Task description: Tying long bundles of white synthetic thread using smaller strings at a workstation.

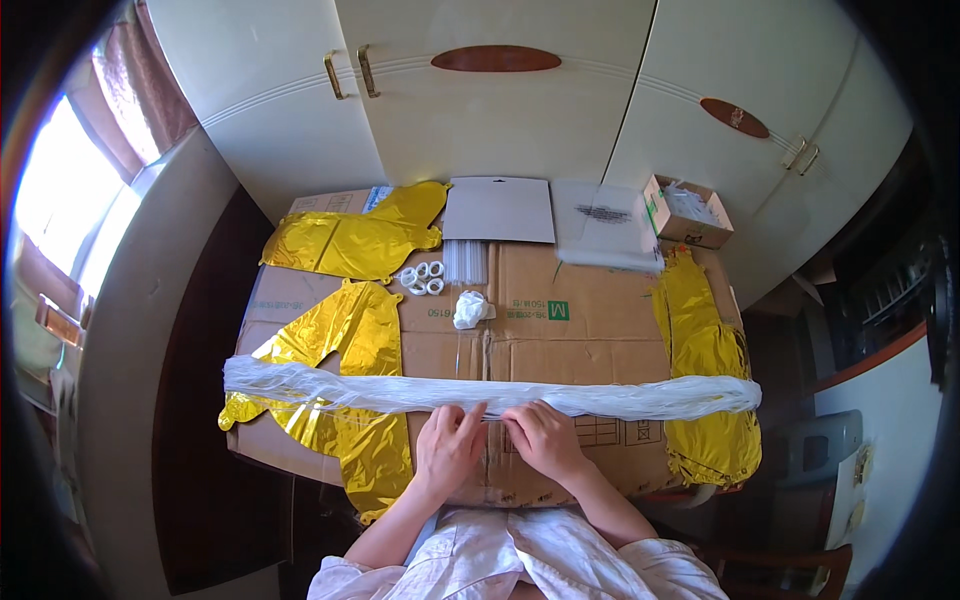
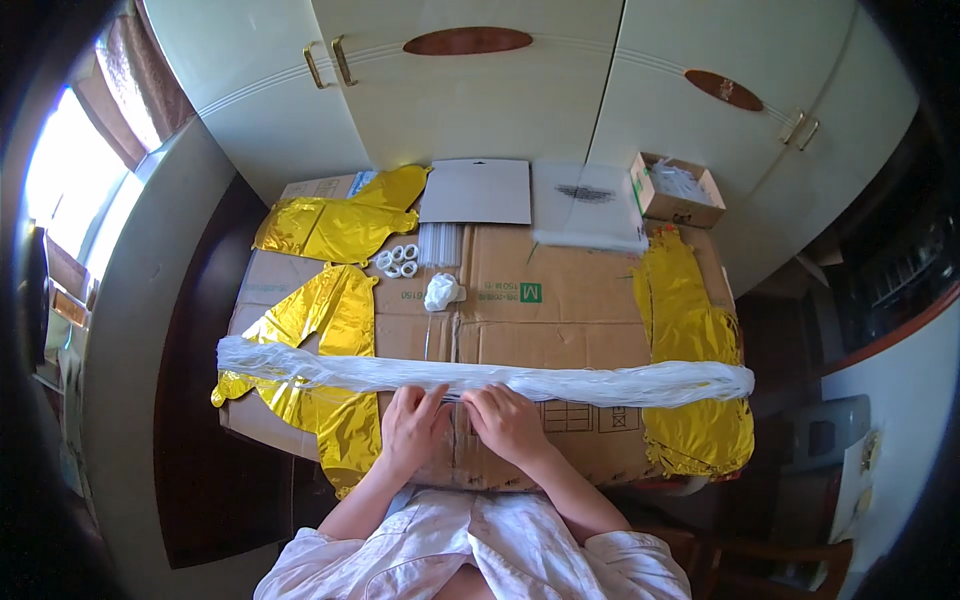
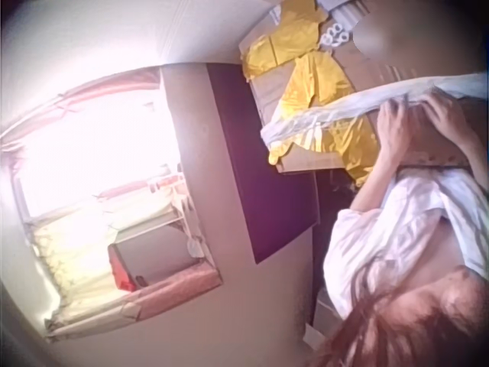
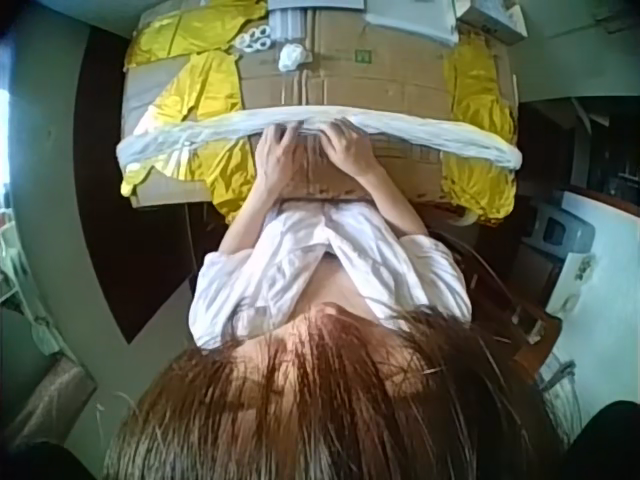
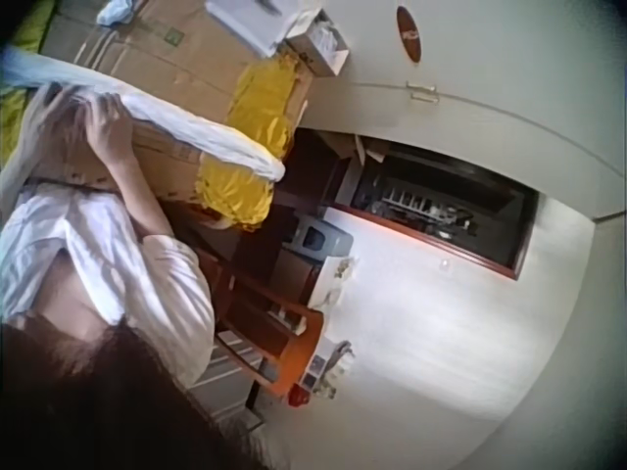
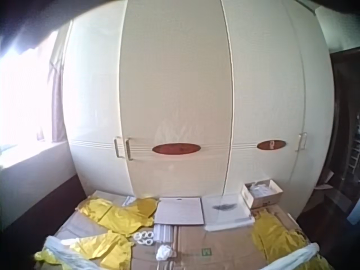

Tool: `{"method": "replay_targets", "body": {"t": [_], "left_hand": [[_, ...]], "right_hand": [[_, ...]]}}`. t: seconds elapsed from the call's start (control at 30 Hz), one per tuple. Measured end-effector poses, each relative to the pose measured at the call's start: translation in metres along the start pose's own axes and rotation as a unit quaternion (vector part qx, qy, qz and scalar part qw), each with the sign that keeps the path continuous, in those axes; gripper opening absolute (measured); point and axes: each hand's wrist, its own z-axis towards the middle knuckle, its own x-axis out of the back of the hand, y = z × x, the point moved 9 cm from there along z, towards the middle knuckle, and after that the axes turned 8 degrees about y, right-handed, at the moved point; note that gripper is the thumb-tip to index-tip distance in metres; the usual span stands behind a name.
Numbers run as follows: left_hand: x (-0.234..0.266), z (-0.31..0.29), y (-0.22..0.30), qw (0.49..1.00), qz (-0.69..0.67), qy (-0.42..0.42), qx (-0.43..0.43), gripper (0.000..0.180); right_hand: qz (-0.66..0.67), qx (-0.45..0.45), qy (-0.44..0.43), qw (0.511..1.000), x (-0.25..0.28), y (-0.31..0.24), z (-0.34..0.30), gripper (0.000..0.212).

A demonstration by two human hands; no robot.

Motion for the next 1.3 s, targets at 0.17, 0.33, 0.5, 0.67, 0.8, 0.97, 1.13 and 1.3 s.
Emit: {"method": "replay_targets", "body": {"t": [0.17, 0.33, 0.5, 0.67, 0.8, 0.97, 1.13, 1.3], "left_hand": [[0.004, 0.009, 0.026, 0.997, -0.021, -0.049, -0.056, 0.008], [0.003, 0.013, 0.049, 0.982, -0.175, -0.062, -0.047, 0.009], [0.019, 0.024, 0.086, 0.947, -0.297, -0.076, -0.097, 0.009], [0.031, 0.023, 0.117, 0.934, -0.294, -0.098, -0.177, 0.01], [0.048, 0.031, 0.108, 0.917, -0.356, -0.127, -0.127, 0.007], [0.028, 0.006, 0.041, 0.629, -0.692, -0.243, 0.257, 0.014], [0.042, 0.012, -0.01, 0.541, -0.756, 0.082, 0.36, 0.04], [0.076, 0.028, -0.001, 0.991, -0.102, 0.064, 0.052, 0.029]], "right_hand": [[0.055, -0.002, -0.02, 0.998, 0.021, -0.006, -0.004, 0.023], [0.126, -0.042, -0.044, 0.99, 0.03, 0.006, -0.015, 0.038], [0.278, -0.033, -0.087, 0.956, 0.029, -0.004, -0.006, 0.046], [0.429, 0.037, -0.137, 0.892, 0.028, -0.025, 0.004, 0.045], [0.415, -0.037, -0.226, 0.881, 0.008, -0.009, -0.013, 0.031], [0.342, -0.042, -0.194, 0.918, 0.014, 0.015, -0.018, 0.017], [0.267, -0.071, -0.143, 0.95, 0.027, 0.019, -0.019, 0.015], [0.342, -0.088, -0.128, 0.927, 0.042, 0.008, -0.019, 0.013]]}}
